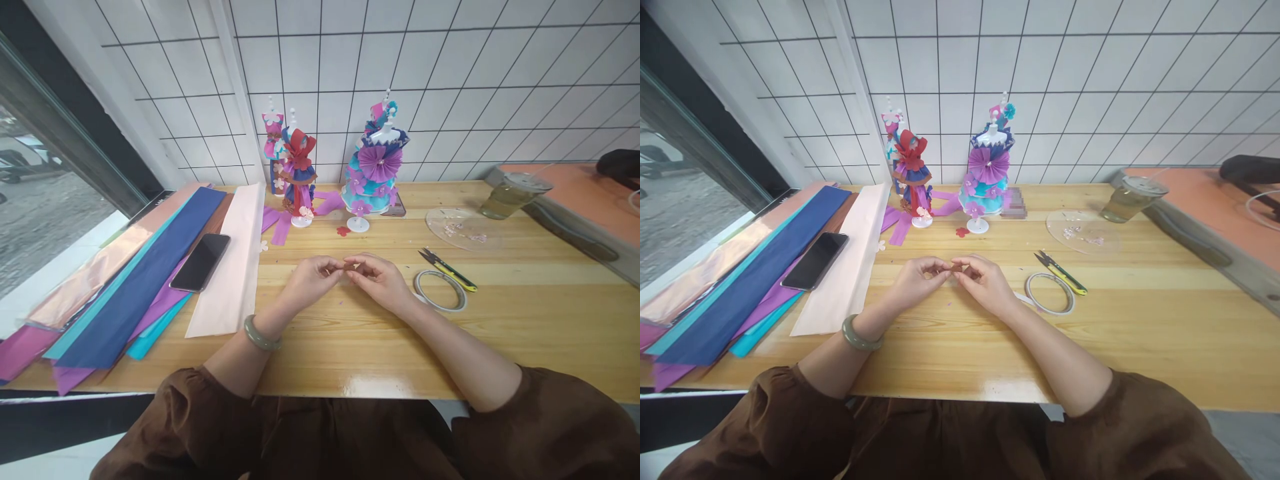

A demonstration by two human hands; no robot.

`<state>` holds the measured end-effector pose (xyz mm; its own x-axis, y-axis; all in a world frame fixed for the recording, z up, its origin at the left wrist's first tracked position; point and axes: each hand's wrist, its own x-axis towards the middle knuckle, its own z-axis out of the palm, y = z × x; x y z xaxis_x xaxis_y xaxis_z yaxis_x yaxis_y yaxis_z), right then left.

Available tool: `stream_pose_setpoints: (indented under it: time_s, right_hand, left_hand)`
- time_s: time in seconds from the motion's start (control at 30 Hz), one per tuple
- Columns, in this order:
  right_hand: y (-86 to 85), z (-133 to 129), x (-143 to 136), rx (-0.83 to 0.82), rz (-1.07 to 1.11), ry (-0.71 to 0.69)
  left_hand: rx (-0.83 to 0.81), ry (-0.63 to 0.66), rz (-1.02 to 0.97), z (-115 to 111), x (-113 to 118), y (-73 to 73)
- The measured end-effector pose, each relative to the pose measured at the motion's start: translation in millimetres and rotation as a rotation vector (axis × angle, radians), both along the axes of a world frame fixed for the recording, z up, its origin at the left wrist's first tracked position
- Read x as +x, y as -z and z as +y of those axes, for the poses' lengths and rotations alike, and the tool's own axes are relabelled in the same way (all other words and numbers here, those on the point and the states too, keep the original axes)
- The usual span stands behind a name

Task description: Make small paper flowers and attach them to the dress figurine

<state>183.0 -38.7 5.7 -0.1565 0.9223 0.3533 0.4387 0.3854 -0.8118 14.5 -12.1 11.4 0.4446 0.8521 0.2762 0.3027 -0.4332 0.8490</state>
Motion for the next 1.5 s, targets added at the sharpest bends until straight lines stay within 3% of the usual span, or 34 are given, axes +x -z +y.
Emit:
stream_pose_setpoints:
  time_s: [0.47, 0.77, 1.03, 1.27, 1.5]
  right_hand:
    - [1.3, 0, -1, -0.023, 0.035, -0.025]
    - [1.4, 0, -2, 0.000, 0.025, -0.008]
    - [2.4, 0, -2, 0.024, -0.010, 0.026]
    - [1.7, 0, 0, -0.132, 0.139, -0.006]
    - [-15.0, 5, 13, -0.087, 0.300, 0.168]
  left_hand:
    - [0.020, 0.021, 0.026, -2, -1, -2.1]
    - [-0.062, 0.061, -0.003, 1, -1, 1.9]
    - [0.034, 0.044, 0.053, 3, -3, 0.0]
    - [0.101, 0.028, 0.087, 4, -3, -1.1]
    - [0.012, -0.034, 0.046, 3, -4, -0.3]
